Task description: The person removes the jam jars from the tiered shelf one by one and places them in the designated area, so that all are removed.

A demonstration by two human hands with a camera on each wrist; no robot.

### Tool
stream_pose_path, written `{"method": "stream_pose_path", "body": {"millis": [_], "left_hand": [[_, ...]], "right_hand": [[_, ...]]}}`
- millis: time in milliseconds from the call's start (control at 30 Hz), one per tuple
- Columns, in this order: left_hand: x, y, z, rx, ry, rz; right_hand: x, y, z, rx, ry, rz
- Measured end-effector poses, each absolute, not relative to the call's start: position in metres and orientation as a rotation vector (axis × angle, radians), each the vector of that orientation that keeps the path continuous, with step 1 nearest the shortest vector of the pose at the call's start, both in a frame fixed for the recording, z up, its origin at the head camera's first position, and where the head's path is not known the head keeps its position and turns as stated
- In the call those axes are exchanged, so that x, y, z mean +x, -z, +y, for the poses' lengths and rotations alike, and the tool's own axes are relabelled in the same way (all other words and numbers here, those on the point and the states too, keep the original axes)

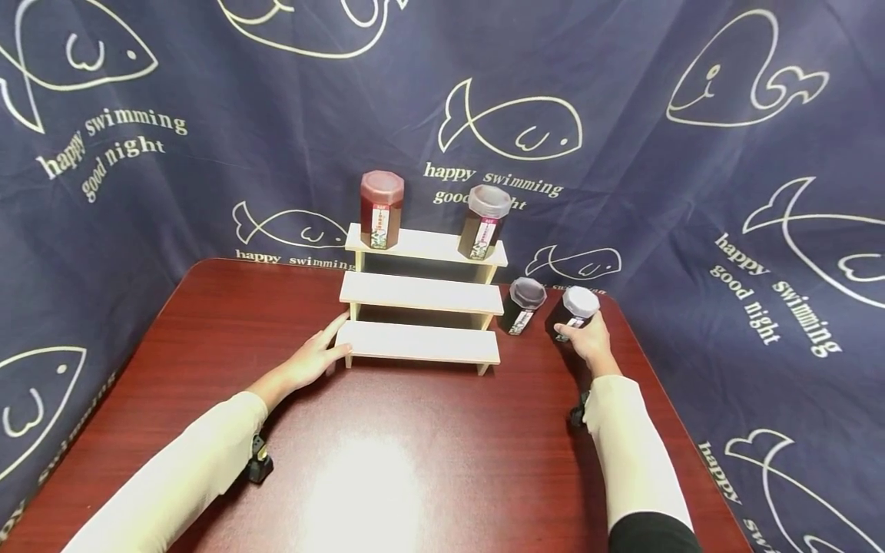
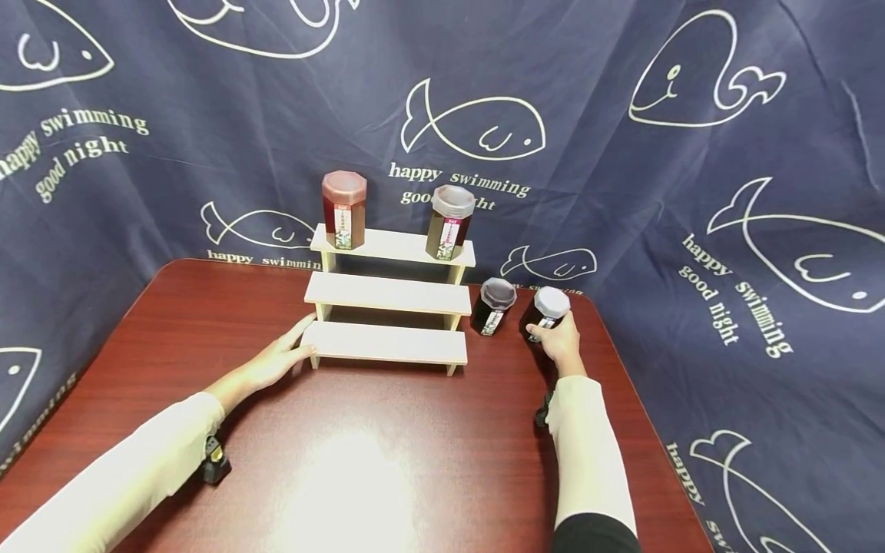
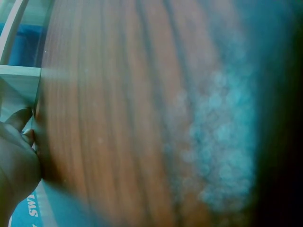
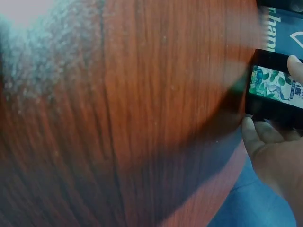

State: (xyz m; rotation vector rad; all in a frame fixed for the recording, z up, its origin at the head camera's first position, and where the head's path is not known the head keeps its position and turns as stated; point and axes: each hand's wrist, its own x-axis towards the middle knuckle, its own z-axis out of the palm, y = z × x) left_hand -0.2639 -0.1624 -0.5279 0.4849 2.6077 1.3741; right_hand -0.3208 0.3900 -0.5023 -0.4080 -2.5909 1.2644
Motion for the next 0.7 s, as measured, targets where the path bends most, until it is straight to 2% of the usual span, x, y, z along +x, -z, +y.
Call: {"method": "stream_pose_path", "body": {"millis": [367,700], "left_hand": [[-0.264,0.530,-0.163,0.459,-1.391,2.594],[-0.262,0.524,-0.162,0.463,-1.409,2.558]], "right_hand": [[-0.319,0.496,0.387,-0.297,-1.556,-2.390],[-0.314,0.450,0.370,-0.272,-1.492,-2.147]]}}
